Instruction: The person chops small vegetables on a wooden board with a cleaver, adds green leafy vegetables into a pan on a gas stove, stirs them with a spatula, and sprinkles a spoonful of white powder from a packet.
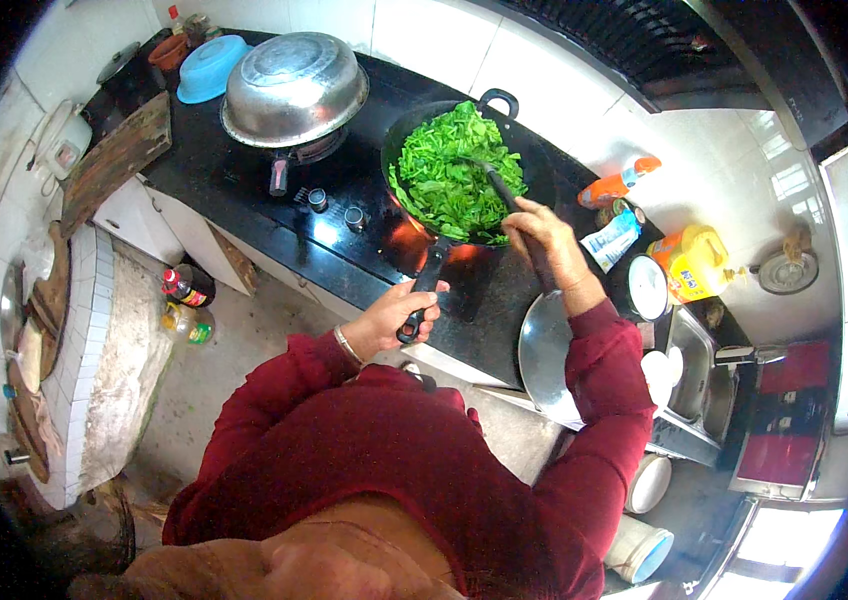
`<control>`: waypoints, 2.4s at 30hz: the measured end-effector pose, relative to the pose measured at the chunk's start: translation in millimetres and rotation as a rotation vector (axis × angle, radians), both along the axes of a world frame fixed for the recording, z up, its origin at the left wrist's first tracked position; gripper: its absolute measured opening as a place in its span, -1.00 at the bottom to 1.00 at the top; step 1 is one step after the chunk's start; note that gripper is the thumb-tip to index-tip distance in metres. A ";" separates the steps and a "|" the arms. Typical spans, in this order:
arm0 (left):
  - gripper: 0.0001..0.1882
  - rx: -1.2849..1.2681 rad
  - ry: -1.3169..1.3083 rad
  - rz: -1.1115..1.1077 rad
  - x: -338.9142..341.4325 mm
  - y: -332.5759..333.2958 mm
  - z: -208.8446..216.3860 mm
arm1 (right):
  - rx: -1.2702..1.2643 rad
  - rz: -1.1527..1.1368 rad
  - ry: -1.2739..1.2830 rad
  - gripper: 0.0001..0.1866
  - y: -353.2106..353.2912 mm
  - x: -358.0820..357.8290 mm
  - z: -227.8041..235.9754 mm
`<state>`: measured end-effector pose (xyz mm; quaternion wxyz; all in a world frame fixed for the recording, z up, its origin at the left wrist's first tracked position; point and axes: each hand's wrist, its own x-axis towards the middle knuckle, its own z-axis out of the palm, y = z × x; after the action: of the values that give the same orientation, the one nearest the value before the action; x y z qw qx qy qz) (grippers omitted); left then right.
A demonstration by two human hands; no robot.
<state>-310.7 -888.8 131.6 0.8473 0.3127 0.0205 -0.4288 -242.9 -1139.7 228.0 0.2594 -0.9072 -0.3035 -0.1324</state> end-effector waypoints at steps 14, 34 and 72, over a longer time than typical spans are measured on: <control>-0.74 -0.012 0.027 0.001 3.8 -2.4 -11.7 | -0.061 0.014 0.320 -0.84 19.6 -40.0 18.6; -0.76 0.081 0.058 0.198 -30.9 -59.7 12.3 | -0.052 0.261 0.242 -0.86 4.3 -22.0 46.5; -0.78 0.038 0.011 0.201 -33.3 -66.6 5.0 | 0.003 0.442 0.172 -0.91 7.1 28.5 16.2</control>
<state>-344.0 -955.4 136.6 0.8798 0.3227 0.0646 -0.3429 -214.4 -1132.5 244.2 0.3082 -0.8263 -0.4714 0.0049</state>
